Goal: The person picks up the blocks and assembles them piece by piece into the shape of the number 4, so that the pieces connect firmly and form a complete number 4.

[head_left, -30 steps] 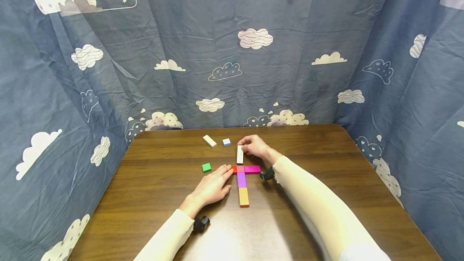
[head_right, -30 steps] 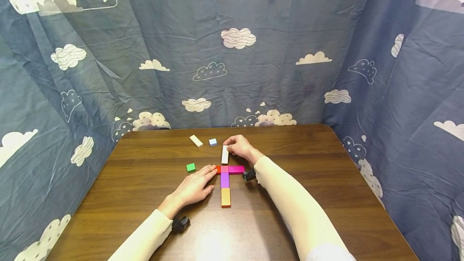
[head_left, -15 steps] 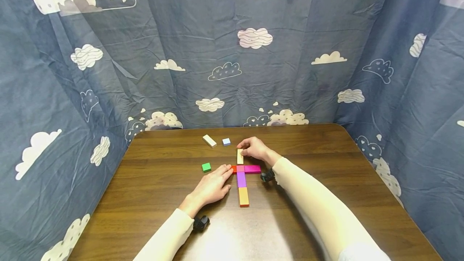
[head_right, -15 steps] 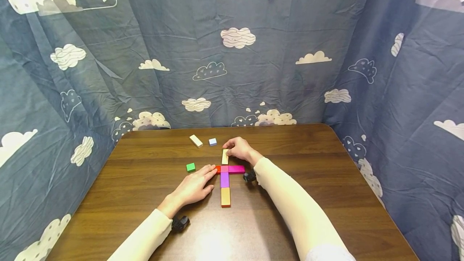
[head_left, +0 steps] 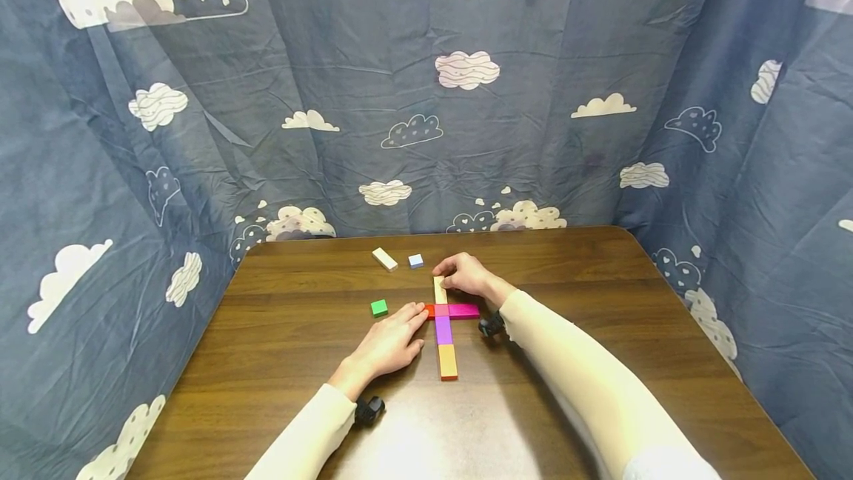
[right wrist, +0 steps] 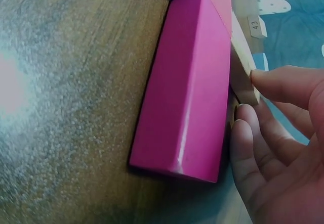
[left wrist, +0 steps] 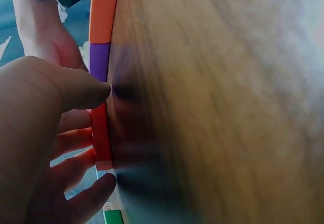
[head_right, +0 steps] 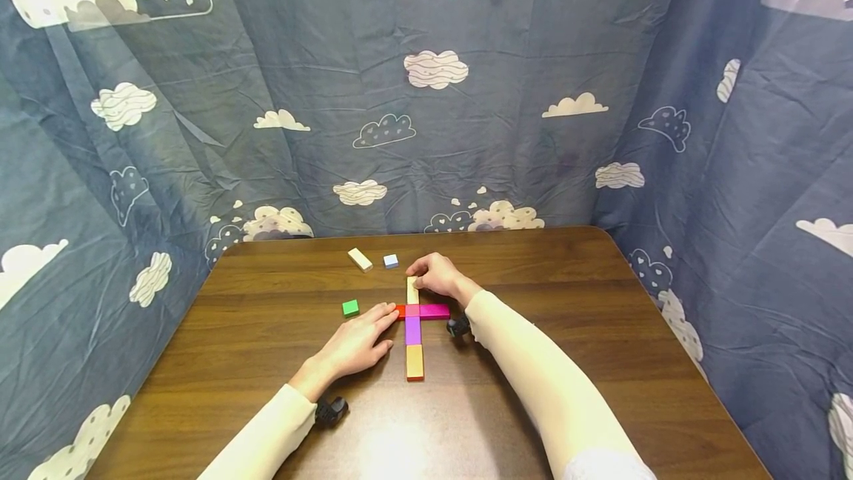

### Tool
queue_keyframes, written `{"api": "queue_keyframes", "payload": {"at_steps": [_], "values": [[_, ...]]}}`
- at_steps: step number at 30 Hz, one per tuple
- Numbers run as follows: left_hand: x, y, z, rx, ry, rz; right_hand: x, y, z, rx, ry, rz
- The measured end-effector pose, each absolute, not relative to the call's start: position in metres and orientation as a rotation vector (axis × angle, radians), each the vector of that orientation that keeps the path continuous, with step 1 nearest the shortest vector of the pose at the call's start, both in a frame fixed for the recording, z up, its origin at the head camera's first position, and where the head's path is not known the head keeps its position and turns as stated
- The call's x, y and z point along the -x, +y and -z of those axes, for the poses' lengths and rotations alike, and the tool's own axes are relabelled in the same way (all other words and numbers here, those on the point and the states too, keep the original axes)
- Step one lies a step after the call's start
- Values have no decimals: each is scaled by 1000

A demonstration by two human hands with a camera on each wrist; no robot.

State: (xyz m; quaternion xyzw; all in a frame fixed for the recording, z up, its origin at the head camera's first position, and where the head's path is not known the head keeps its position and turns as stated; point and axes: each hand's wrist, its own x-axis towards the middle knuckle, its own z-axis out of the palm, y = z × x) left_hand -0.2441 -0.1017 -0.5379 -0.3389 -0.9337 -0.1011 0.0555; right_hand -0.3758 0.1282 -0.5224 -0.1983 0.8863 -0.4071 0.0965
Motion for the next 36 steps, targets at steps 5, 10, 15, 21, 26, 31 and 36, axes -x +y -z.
{"api": "queue_keyframes", "payload": {"at_steps": [5,10,15,21,26,31,36], "values": [[245,-102,540,1028,-2830,295,374,128,520,605,2636,1191],[245,-102,539,1020,-2839,297,374,126,522,588,2658,1205],[246,-101,540,1020,-2838,295,373,123,525,487,2599,1296],[246,-100,541,1026,-2830,297,371,121,525,448,2576,1333],[245,-100,541,1030,-2831,302,370,122,526,445,2577,1322],[243,-100,539,1027,-2834,322,370,123,526,444,2560,1338],[244,-101,538,1015,-2831,311,371,124,523,441,2560,1367]]}}
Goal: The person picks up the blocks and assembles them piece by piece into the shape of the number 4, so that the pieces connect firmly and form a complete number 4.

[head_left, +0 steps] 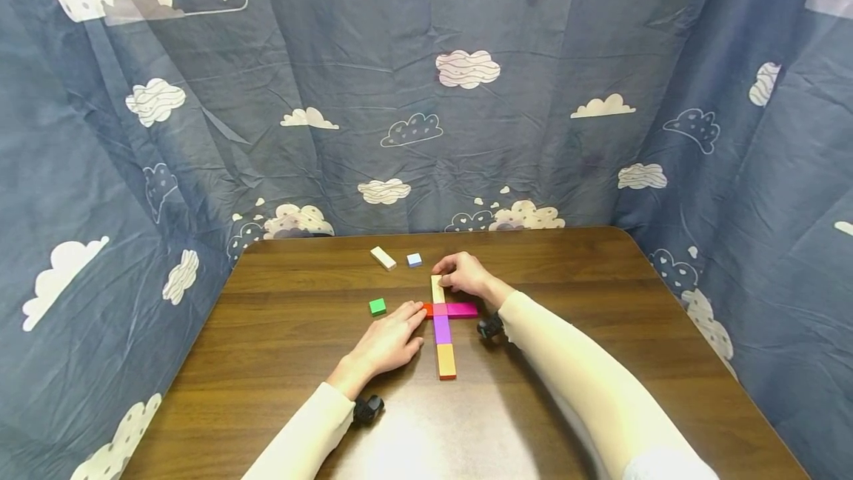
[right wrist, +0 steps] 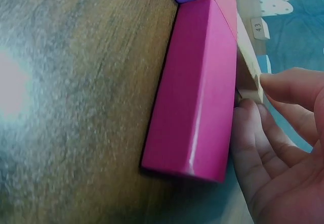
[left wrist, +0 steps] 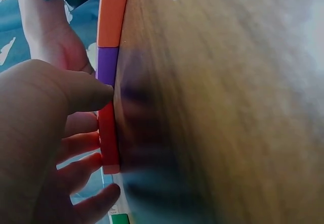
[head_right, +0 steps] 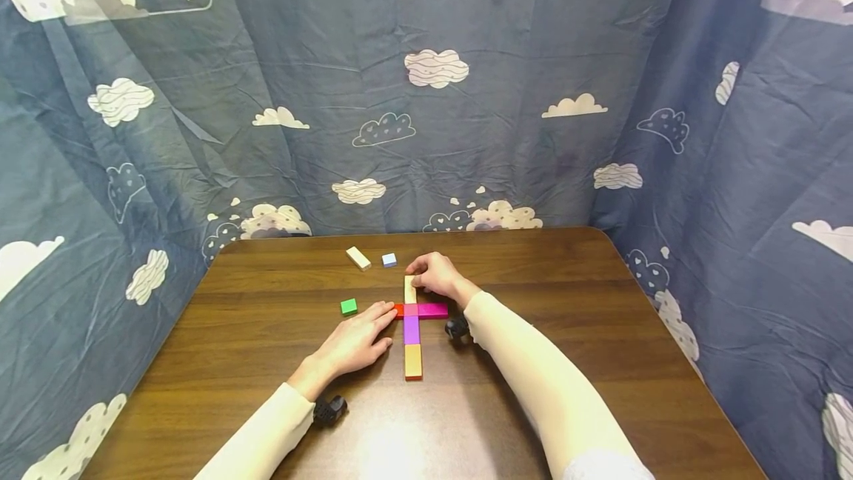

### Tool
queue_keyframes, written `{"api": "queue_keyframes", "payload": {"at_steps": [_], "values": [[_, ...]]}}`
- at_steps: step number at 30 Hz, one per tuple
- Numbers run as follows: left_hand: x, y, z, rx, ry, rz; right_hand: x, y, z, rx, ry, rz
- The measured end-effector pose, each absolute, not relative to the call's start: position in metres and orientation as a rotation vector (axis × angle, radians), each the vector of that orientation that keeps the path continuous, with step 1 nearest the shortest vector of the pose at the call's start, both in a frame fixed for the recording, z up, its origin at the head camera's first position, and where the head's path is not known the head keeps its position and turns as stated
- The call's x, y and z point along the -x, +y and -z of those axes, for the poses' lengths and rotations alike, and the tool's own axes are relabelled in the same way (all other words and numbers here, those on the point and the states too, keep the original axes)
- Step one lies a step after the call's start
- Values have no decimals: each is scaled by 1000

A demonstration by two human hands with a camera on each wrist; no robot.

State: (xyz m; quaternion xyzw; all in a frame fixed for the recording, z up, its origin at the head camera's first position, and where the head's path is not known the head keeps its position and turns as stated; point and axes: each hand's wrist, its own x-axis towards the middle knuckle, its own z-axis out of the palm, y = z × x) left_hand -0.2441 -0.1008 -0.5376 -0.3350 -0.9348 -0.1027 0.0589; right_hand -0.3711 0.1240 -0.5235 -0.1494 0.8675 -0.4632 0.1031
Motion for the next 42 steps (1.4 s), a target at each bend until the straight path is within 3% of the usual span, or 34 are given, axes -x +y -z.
{"api": "queue_keyframes", "payload": {"at_steps": [12,26,42], "values": [[246,-102,531,1007,-2783,351,370,128,522,433,2546,1398],[260,-128,507,762,-2758,533,360,140,519,481,2491,1402],[273,-157,513,605,-2827,627,325,164,509,824,2658,1020]]}}
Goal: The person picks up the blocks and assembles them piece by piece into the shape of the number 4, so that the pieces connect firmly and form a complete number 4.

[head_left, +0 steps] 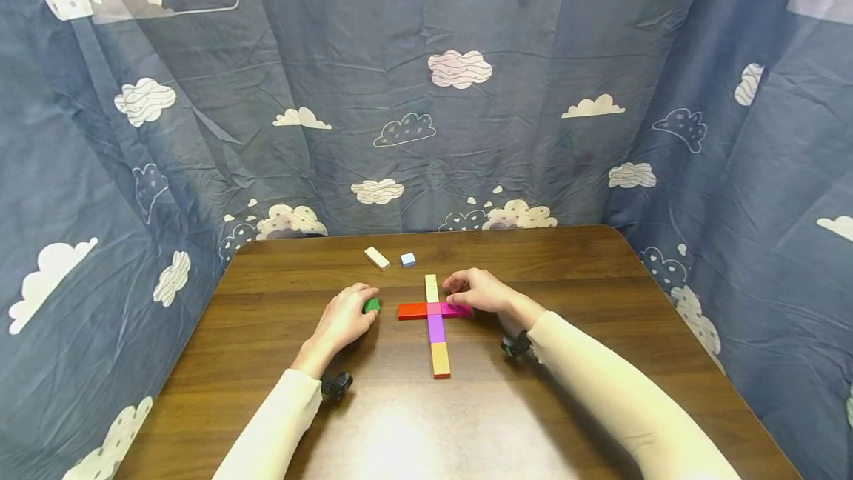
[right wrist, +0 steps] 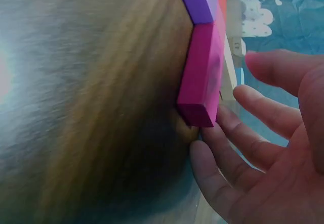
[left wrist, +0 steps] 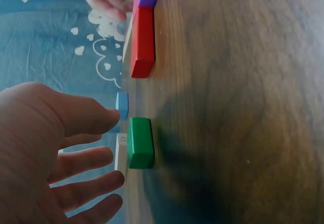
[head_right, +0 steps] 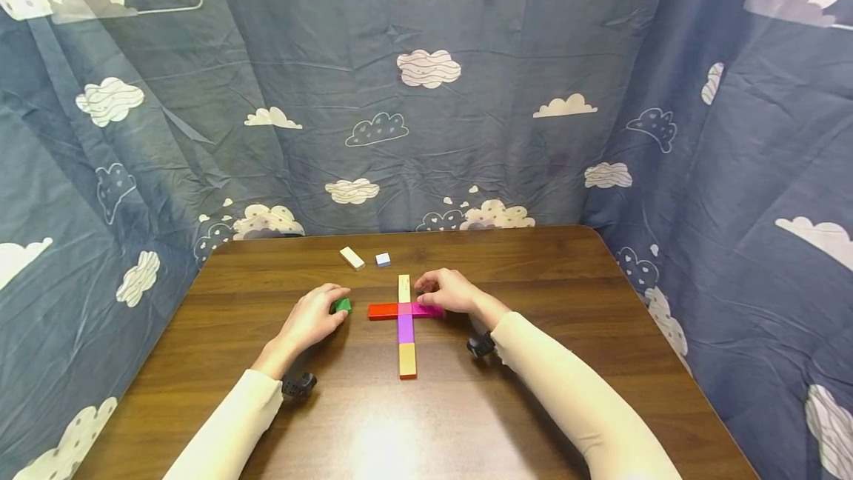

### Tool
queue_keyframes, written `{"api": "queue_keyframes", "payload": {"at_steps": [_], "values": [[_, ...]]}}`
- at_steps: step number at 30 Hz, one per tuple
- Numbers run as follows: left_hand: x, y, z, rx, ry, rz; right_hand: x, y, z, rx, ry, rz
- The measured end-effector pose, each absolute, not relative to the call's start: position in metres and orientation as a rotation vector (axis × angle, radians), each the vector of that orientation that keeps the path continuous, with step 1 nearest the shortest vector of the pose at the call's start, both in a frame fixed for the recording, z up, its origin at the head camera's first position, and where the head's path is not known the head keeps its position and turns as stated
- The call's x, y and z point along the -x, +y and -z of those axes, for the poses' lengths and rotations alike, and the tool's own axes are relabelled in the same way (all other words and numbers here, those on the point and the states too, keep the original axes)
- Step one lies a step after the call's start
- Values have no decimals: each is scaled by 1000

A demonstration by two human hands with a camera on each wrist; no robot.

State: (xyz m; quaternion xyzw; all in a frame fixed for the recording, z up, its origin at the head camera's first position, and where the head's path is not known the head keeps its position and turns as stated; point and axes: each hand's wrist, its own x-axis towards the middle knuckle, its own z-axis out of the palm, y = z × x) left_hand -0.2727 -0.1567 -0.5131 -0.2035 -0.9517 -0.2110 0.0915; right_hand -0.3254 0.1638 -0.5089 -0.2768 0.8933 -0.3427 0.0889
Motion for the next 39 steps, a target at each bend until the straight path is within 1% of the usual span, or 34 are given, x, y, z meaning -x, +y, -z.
{"api": "queue_keyframes", "payload": {"at_steps": [6,13,28,39], "values": [[277,-161,517,550,-2857,651,313,172,512,930,2712,961],[281,-163,522,524,-2861,668,302,172,516,938,2807,923],[287,-163,532,492,-2859,712,298,172,524,917,2915,866],[288,-165,529,515,-2854,753,298,171,527,928,2942,825]]}}
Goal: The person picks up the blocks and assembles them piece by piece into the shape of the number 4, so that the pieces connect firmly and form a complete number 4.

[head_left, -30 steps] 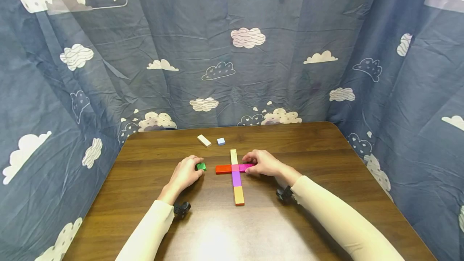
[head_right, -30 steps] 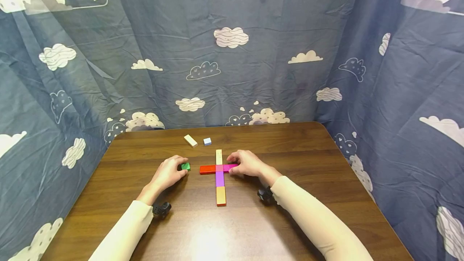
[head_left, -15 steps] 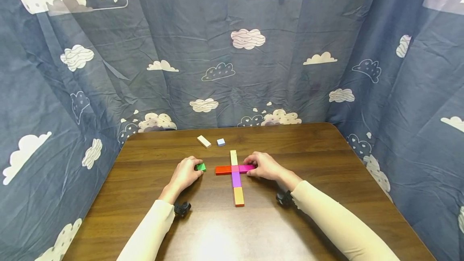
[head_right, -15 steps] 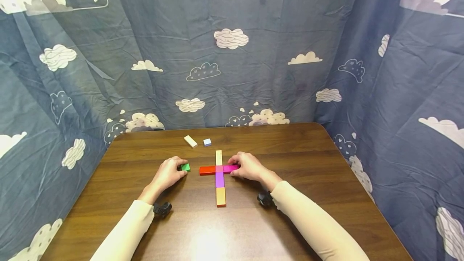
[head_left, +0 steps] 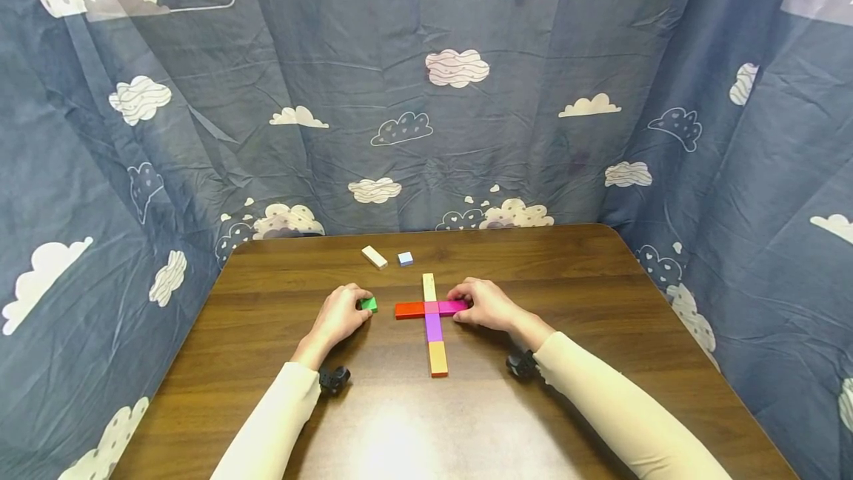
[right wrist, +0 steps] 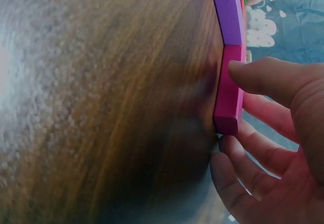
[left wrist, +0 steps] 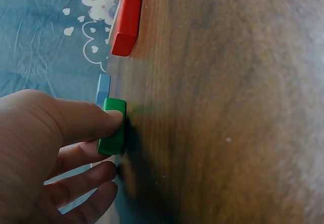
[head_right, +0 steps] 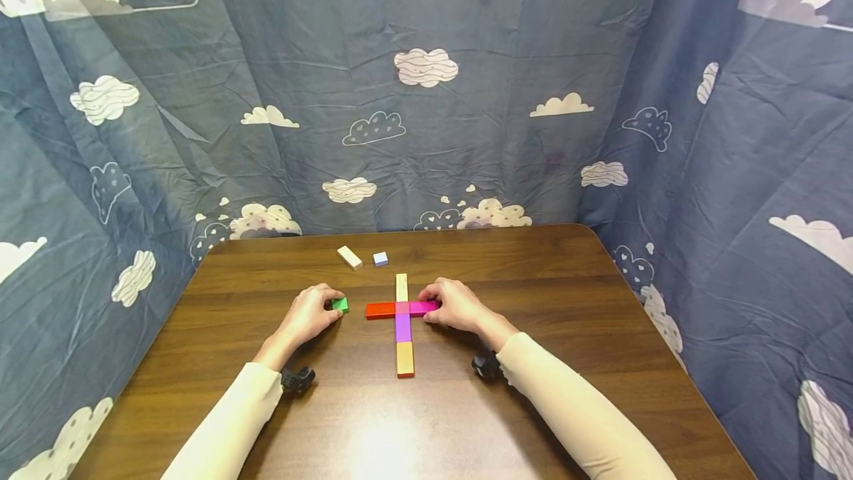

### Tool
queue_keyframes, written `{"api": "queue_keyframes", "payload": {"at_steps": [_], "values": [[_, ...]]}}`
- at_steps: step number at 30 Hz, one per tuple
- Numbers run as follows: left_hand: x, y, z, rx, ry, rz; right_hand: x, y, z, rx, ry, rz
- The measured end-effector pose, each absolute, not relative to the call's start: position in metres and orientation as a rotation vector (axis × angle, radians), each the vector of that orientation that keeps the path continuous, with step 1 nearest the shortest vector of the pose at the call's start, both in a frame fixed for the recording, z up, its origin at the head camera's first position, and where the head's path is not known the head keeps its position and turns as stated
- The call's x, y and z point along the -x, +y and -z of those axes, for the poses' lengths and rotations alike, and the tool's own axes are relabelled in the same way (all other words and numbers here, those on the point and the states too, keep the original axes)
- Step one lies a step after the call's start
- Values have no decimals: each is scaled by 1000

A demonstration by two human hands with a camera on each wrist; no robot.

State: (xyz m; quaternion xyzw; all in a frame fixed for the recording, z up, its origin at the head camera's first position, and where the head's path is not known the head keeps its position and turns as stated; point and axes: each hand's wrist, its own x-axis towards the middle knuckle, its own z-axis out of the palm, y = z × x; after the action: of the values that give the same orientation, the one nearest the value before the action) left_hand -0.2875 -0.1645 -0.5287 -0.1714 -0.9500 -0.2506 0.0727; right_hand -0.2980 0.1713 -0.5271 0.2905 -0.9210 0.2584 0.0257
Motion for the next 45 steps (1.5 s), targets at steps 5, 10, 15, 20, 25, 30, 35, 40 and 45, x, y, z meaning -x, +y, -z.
{"api": "queue_keyframes", "payload": {"at_steps": [5,10,15,20,25,30,35,40,45], "values": [[288,-165,528,522,-2850,741,296,171,526,-897,-2842,-811],[288,-165,526,525,-2848,731,295,172,526,-897,-2840,-810],[288,-163,524,550,-2839,735,296,172,528,-899,-2825,-808],[287,-160,522,583,-2847,739,295,172,529,-900,-2814,-808],[286,-156,521,611,-2844,733,295,171,529,-886,-2819,-812],[286,-151,521,649,-2848,733,295,171,528,-877,-2824,-821],[285,-148,524,665,-2861,719,295,170,529,-864,-2830,-817],[284,-145,525,680,-2858,709,295,170,529,-857,-2837,-814],[284,-142,525,709,-2850,717,296,170,529,-862,-2845,-822]]}}
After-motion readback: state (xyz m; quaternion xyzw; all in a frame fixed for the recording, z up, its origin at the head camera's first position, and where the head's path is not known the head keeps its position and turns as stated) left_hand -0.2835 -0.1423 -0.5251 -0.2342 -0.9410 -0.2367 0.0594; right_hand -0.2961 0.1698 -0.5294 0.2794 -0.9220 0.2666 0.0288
